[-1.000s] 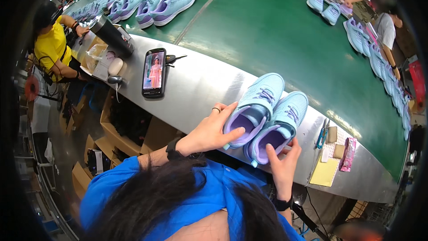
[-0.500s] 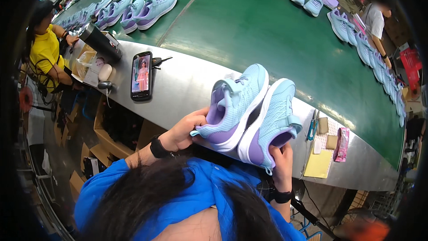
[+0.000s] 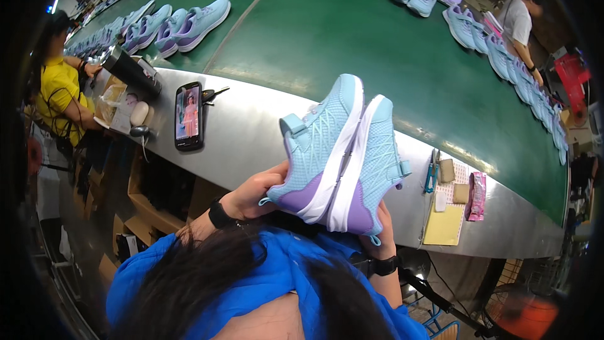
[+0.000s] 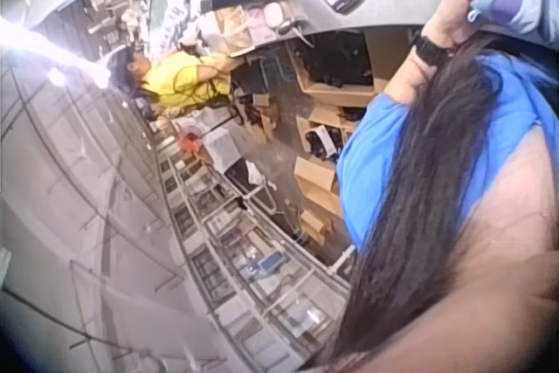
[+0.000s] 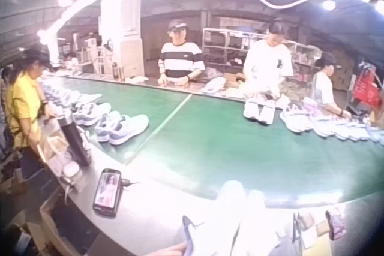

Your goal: The person inserts purple insoles into light blue sneakers on a factory assembly line. They adjust the insoles to fit, inspect the shoes, and move them along the conveyor belt. The person also handles a barcode scanner and a smartphone displaying a video.

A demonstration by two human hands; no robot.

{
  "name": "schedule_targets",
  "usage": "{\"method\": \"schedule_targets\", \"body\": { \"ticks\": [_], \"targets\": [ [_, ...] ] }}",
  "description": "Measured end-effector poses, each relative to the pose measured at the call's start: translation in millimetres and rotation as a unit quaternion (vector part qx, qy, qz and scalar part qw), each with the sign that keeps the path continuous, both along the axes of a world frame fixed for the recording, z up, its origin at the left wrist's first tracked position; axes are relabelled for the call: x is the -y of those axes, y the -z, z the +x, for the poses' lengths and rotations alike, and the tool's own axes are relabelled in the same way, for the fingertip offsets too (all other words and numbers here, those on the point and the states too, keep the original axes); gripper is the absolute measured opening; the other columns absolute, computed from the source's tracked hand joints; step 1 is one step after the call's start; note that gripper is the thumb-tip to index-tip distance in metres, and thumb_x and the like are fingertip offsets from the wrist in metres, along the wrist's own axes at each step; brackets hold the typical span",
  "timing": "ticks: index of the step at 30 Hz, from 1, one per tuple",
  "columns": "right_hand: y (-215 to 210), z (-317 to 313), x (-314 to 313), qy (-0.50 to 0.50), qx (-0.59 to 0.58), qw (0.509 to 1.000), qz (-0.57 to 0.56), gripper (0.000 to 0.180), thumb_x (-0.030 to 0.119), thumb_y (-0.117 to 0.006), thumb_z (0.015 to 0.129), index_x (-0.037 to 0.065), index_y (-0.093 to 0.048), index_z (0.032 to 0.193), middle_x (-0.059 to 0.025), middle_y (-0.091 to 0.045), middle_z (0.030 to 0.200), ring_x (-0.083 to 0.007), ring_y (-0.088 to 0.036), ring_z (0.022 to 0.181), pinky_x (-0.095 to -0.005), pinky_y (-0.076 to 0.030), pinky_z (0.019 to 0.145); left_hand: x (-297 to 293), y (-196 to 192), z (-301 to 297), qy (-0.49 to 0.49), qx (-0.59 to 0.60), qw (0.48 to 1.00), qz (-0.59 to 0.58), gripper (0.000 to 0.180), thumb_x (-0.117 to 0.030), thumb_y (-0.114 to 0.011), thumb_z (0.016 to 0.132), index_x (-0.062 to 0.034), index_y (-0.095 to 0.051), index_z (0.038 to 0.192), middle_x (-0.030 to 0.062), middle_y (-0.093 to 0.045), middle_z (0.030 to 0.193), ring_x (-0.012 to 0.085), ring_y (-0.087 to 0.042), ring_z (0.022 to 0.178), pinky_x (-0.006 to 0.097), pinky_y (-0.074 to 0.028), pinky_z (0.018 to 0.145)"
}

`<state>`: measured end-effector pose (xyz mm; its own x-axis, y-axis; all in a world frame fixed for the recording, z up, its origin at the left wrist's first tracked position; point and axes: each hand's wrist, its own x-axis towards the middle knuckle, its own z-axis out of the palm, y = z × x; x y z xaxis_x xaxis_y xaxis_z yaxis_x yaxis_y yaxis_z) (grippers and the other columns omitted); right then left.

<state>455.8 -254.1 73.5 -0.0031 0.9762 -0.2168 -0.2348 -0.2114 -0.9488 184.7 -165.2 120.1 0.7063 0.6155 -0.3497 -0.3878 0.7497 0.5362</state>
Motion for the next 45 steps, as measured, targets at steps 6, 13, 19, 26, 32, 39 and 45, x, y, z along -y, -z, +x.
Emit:
{"method": "schedule_targets", "body": {
  "ticks": [6,13,19,26,32,39,45],
  "targets": [
    [-36.2,7.8,-13.9,0.087,-0.081,0.990,-0.071,0.045,0.004,-0.051,0.082,0.001,-0.047,0.127,-0.0109,-0.057,0.116,-0.0201,-0.057,0.104,-0.0337,-0.044,0.093,-9.4,-11.0,-15.5,-0.073,-0.094,0.989,0.088,0.071,-0.003,-0.042,0.076,0.0003,-0.029,0.145,0.0132,-0.050,0.132,0.0200,-0.052,0.116,0.030,-0.040,0.100],
    [-55.8,9.2,-26.0,0.109,0.082,0.986,0.096,0.074,0.012,-0.056,0.074,0.000,-0.034,0.144,-0.0105,-0.053,0.126,-0.0193,-0.050,0.116,-0.0317,-0.038,0.099,-10.2,-22.6,-26.7,-0.146,-0.159,0.944,0.251,0.079,-0.006,-0.049,0.069,-0.0039,-0.032,0.146,0.0123,-0.044,0.131,0.0213,-0.042,0.121,0.031,-0.033,0.103],
    [-79.5,0.7,-29.1,0.122,0.449,0.859,0.215,0.078,0.008,-0.063,0.062,0.004,-0.045,0.138,-0.0142,-0.055,0.119,-0.0260,-0.056,0.106,-0.0340,-0.044,0.094,-3.0,-25.6,-35.7,-0.188,-0.424,0.736,0.493,0.081,-0.004,-0.053,0.065,-0.0035,-0.037,0.144,0.0145,-0.039,0.125,0.0261,-0.040,0.118,0.036,-0.030,0.107],
    [-83.2,-31.3,-22.7,0.066,0.696,0.695,0.165,0.079,0.020,-0.079,0.065,0.016,-0.046,0.137,-0.0105,-0.053,0.123,-0.0314,-0.061,0.095,-0.0405,-0.051,0.074,23.7,-5.7,-20.1,-0.138,-0.632,0.471,0.600,0.081,-0.006,-0.065,0.065,-0.0077,-0.039,0.142,0.0192,-0.036,0.118,0.0365,-0.038,0.108,0.044,-0.033,0.096],
    [-96.6,-33.5,-18.1,0.056,0.648,0.757,0.066,0.079,0.021,-0.079,0.068,0.020,-0.044,0.139,-0.0101,-0.053,0.124,-0.0320,-0.062,0.094,-0.0410,-0.051,0.074,20.5,-9.8,-27.1,-0.177,-0.605,0.564,0.533,0.082,-0.009,-0.072,0.066,-0.0042,-0.037,0.140,0.0202,-0.038,0.120,0.0368,-0.043,0.108,0.043,-0.039,0.094],
    [-88.5,-31.5,-18.6,0.086,0.610,0.785,0.061,0.079,0.023,-0.078,0.070,0.017,-0.042,0.140,-0.0115,-0.058,0.109,-0.0323,-0.062,0.091,-0.0413,-0.051,0.076,13.6,-12.5,-31.3,-0.172,-0.591,0.582,0.531,0.081,-0.014,-0.075,0.066,-0.0037,-0.038,0.138,0.0184,-0.051,0.115,0.0332,-0.054,0.106,0.041,-0.045,0.088],
    [-69.7,-9.1,-22.7,0.062,0.171,0.983,-0.022,0.062,0.031,-0.064,0.089,0.003,-0.040,0.138,-0.0105,-0.062,0.099,-0.0139,-0.063,0.079,-0.0271,-0.050,0.055,-0.4,-19.2,-34.1,-0.130,-0.251,0.949,0.139,0.055,-0.029,-0.056,0.093,0.0001,-0.039,0.136,0.0119,-0.053,0.126,0.0181,-0.056,0.112,0.033,-0.046,0.093]
  ]
}}
